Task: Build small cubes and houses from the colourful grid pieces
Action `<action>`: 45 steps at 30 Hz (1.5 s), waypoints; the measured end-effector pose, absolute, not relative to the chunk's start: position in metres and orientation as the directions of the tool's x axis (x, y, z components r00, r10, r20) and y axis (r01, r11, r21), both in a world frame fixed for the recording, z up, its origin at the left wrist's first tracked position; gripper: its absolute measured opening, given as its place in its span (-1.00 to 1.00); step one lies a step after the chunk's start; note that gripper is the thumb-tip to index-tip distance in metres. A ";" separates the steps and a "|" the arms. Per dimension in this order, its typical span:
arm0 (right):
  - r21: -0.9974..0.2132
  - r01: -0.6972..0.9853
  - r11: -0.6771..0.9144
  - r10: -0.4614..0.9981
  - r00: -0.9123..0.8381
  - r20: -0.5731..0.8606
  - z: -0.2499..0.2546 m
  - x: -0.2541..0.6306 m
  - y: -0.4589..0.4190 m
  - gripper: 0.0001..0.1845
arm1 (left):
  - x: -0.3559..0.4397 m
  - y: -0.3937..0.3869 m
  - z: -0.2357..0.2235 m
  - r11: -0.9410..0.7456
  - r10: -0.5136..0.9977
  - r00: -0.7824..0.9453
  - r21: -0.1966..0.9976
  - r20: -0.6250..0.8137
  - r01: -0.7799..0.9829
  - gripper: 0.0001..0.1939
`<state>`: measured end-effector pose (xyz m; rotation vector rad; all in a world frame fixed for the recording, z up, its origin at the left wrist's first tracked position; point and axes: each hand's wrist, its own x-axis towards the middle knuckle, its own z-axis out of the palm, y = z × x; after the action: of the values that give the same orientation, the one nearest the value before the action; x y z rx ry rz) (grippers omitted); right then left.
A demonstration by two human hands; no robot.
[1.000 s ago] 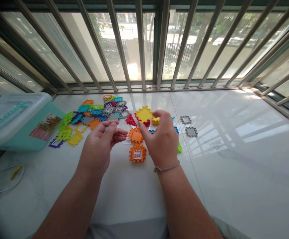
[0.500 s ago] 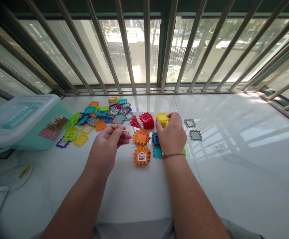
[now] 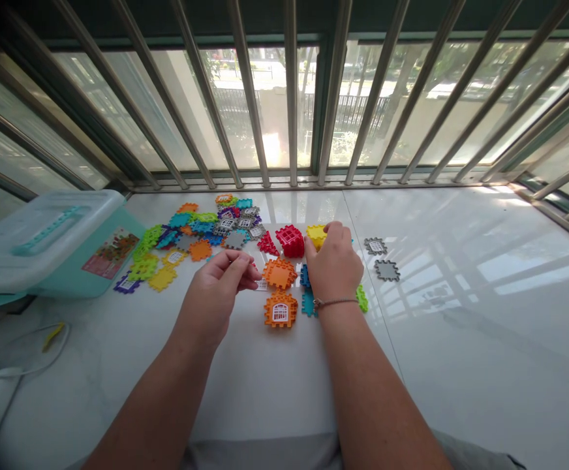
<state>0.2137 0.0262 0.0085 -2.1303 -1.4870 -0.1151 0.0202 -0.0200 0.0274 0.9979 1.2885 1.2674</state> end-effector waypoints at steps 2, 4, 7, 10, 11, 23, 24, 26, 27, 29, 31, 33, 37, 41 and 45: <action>-0.352 0.899 -0.262 0.849 0.388 0.359 0.008 0.213 0.027 -0.60 | 0.020 -0.020 0.026 0.096 0.987 -0.124 0.992 -0.106 -0.082 -0.71; -0.329 0.902 -0.279 0.852 0.390 0.349 0.007 0.214 0.027 -0.58 | 0.020 -0.020 0.025 0.094 0.988 -0.114 0.993 -0.102 -0.068 -0.70; -0.310 0.903 -0.297 0.857 0.396 0.330 0.005 0.215 0.027 -0.56 | 0.020 -0.020 0.025 0.093 0.991 -0.097 0.995 -0.097 -0.047 -0.69; -0.307 0.901 -0.307 0.861 0.400 0.314 0.005 0.216 0.027 -0.55 | 0.021 -0.021 0.027 0.095 0.992 -0.087 0.995 -0.096 -0.011 -0.68; -0.305 0.900 -0.312 0.862 0.403 0.306 0.005 0.216 0.027 -0.55 | 0.021 -0.021 0.027 0.098 0.992 -0.084 0.995 -0.097 0.003 -0.69; -0.317 0.886 -0.338 0.879 0.418 0.230 0.006 0.217 0.029 -0.51 | 0.023 -0.024 0.030 0.090 0.996 -0.028 0.988 -0.087 0.128 -0.72; -0.318 0.885 -0.339 0.879 0.419 0.229 0.006 0.217 0.029 -0.51 | 0.024 -0.024 0.030 0.087 0.996 -0.024 0.988 -0.084 0.131 -0.73; -0.317 0.886 -0.340 0.877 0.420 0.233 0.005 0.218 0.030 -0.51 | 0.024 -0.024 0.028 0.078 0.997 -0.011 0.987 -0.077 0.144 -0.73; -0.316 0.886 -0.340 0.877 0.420 0.234 0.004 0.218 0.030 -0.51 | 0.024 -0.025 0.028 0.072 0.997 -0.002 0.985 -0.072 0.156 -0.72; -0.318 0.885 -0.341 0.878 0.420 0.230 0.004 0.218 0.030 -0.51 | 0.024 -0.025 0.026 0.054 0.998 0.019 0.980 -0.059 0.193 -0.71; -0.324 0.881 -0.345 0.879 0.424 0.217 0.005 0.218 0.030 -0.50 | 0.024 -0.025 0.025 0.037 0.998 0.038 0.972 -0.047 0.231 -0.71; -0.327 0.879 -0.346 0.880 0.425 0.212 0.007 0.218 0.029 -0.49 | 0.023 -0.026 0.024 0.024 0.998 0.053 0.965 -0.039 0.260 -0.71; -0.327 0.881 -0.342 0.868 0.429 0.248 0.013 0.219 0.027 -0.47 | 0.022 -0.026 0.023 0.004 0.997 0.074 0.950 -0.029 0.312 -0.71; -0.347 0.877 -0.334 0.851 0.438 0.289 0.017 0.219 0.025 -0.49 | 0.022 -0.026 0.024 -0.011 0.997 0.071 0.928 -0.017 0.372 -0.71; -0.390 0.872 -0.296 0.834 0.435 0.338 0.022 0.217 0.023 -0.62 | 0.020 -0.025 0.027 -0.033 0.999 0.023 0.895 0.025 0.444 -0.73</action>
<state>0.2170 0.0228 0.0217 -2.1724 -1.4323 -0.0951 0.0198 -0.0246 0.0268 1.5718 1.5124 0.9645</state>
